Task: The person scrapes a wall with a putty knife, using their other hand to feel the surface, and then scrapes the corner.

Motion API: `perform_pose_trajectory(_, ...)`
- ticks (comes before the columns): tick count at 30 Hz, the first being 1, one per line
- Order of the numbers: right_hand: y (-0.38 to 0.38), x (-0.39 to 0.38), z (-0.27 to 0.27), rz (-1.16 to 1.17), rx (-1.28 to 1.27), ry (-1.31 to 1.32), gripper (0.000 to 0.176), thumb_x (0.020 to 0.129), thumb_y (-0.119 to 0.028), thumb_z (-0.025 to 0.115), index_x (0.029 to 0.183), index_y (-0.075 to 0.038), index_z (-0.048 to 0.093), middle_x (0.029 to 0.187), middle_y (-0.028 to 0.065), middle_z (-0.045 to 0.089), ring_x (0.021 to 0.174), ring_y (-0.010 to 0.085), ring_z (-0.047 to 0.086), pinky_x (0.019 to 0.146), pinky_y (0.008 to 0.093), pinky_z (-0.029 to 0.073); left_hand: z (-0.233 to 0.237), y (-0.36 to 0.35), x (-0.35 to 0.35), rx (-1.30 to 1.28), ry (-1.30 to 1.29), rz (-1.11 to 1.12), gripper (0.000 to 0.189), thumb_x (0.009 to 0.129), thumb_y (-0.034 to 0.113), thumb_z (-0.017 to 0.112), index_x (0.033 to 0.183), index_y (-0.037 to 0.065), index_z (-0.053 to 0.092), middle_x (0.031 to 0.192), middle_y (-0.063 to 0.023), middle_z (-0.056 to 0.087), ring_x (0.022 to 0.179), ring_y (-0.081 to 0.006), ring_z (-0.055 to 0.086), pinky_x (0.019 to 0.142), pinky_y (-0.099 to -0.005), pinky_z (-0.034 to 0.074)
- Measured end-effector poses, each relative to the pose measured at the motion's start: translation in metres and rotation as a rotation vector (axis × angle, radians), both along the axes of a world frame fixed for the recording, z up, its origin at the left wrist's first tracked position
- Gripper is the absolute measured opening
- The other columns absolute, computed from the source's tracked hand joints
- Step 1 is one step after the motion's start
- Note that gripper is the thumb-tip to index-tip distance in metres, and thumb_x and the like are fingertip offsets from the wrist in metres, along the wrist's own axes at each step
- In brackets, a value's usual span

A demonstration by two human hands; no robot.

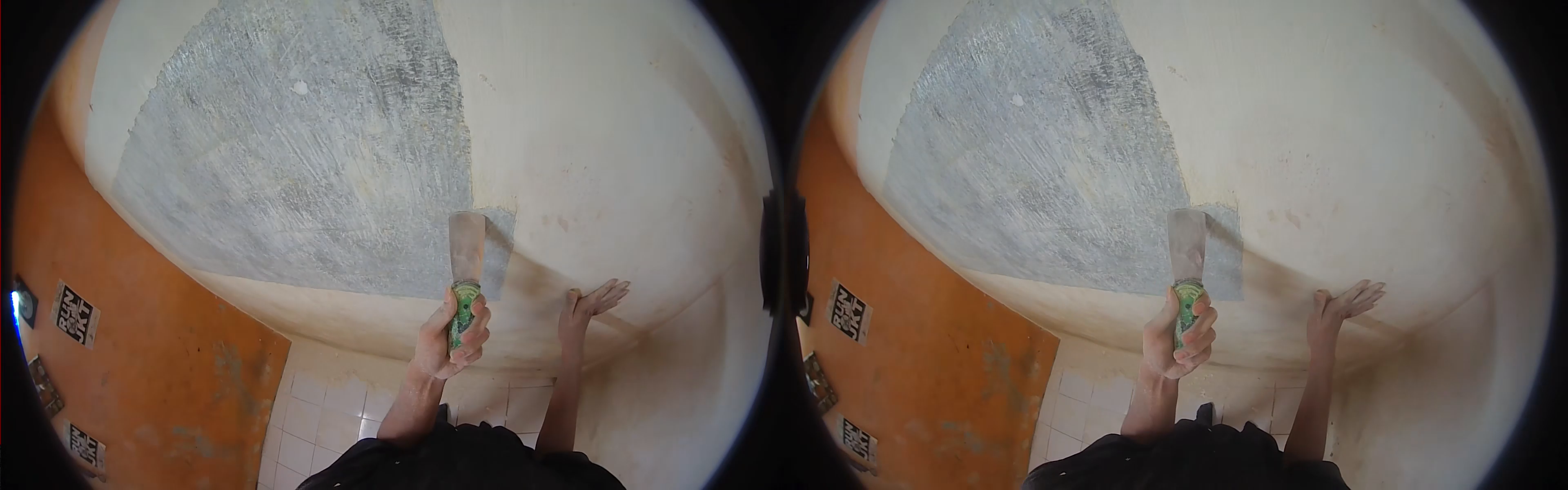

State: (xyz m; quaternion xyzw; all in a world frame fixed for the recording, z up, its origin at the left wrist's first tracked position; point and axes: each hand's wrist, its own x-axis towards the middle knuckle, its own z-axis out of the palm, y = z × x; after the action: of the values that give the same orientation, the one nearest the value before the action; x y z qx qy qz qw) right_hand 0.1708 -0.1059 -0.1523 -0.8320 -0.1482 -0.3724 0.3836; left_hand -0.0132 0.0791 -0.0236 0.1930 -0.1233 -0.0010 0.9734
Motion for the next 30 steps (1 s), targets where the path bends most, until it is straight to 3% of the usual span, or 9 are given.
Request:
perform_pose_trajectory(4,0.001,-0.003,0.002,0.045,0.020,0.028,0.088,0.094,-0.054,0.037,0.145,0.001,-0.008,0.150,0.0257,-0.015,0.139,0.0415,-0.017,0.108,0.0572,-0.009,0.014,-0.008,-0.004,-0.058,0.094,0.048,0.048,0.098,0.048,0.031,0.102,0.003,0.048,0.064,0.0005,0.039,0.041,-0.0051,0.029,0.033,-0.0172,0.024)
perform_pose_trajectory(10,-0.001,-0.002,0.004,0.093,0.023,0.048,0.089,0.094,-0.044,0.045,0.143,0.002,-0.012,0.148,0.0304,-0.017,0.136,0.0454,-0.020,0.106,0.0594,-0.011,0.013,-0.010,-0.005,-0.131,0.127,0.075,0.049,0.098,0.048,0.032,0.098,0.002,0.049,0.062,0.0009,0.038,0.039,-0.0048,0.027,0.031,-0.0179,0.019)
perform_pose_trajectory(12,-0.001,-0.001,0.000,0.082,0.000,0.010,0.089,0.094,-0.052,0.039,0.144,0.001,-0.012,0.149,0.0257,-0.018,0.138,0.0415,-0.020,0.107,0.0566,-0.011,0.017,-0.009,-0.006,-0.138,0.130,0.070,0.049,0.098,0.048,0.032,0.097,0.002,0.049,0.062,0.0009,0.038,0.039,-0.0047,0.026,0.031,-0.0182,0.018)
perform_pose_trajectory(15,-0.002,-0.003,0.002,0.094,0.034,0.043,0.088,0.094,-0.049,0.041,0.144,0.001,-0.012,0.149,0.0257,-0.019,0.137,0.0412,-0.020,0.108,0.0563,-0.011,0.014,-0.012,-0.009,-0.151,0.164,0.101,0.049,0.098,0.048,0.033,0.096,0.002,0.049,0.062,0.0008,0.038,0.039,-0.0046,0.026,0.030,-0.0178,0.017)
perform_pose_trajectory(18,-0.005,0.003,-0.004,0.095,0.028,0.048,0.091,0.090,-0.036,0.050,0.143,0.002,-0.014,0.147,0.0323,-0.018,0.134,0.0480,-0.022,0.104,0.0610,-0.013,0.018,-0.009,-0.007,-0.101,0.170,0.103,0.050,0.098,0.048,0.032,0.094,0.002,0.049,0.063,0.0010,0.038,0.039,-0.0042,0.025,0.030,-0.0171,0.017)
perform_pose_trajectory(21,-0.007,0.005,-0.008,0.104,0.024,0.069,0.091,0.089,-0.033,0.051,0.143,0.001,-0.014,0.146,0.0325,-0.019,0.134,0.0480,-0.023,0.104,0.0608,-0.013,0.022,-0.012,-0.007,-0.102,0.154,0.115,0.050,0.098,0.048,0.031,0.092,0.002,0.049,0.062,0.0016,0.038,0.039,-0.0036,0.024,0.030,-0.0165,0.017)
perform_pose_trajectory(23,-0.008,0.000,-0.008,0.125,0.021,0.075,0.091,0.089,-0.034,0.051,0.143,0.001,-0.014,0.146,0.0328,-0.020,0.134,0.0482,-0.023,0.104,0.0609,-0.013,0.014,-0.010,-0.010,-0.055,0.204,0.159,0.050,0.099,0.048,0.031,0.092,0.002,0.050,0.062,0.0021,0.037,0.039,-0.0030,0.024,0.030,-0.0167,0.017)
perform_pose_trajectory(30,-0.007,-0.001,-0.004,0.105,-0.022,0.048,0.087,0.094,-0.035,0.047,0.143,0.002,-0.013,0.148,0.0278,-0.019,0.137,0.0423,-0.022,0.107,0.0562,-0.012,0.052,-0.018,0.012,0.099,0.121,0.260,0.050,0.098,0.049,0.030,0.092,0.004,0.050,0.061,0.0029,0.036,0.038,-0.0027,0.022,0.030,-0.0168,0.016)
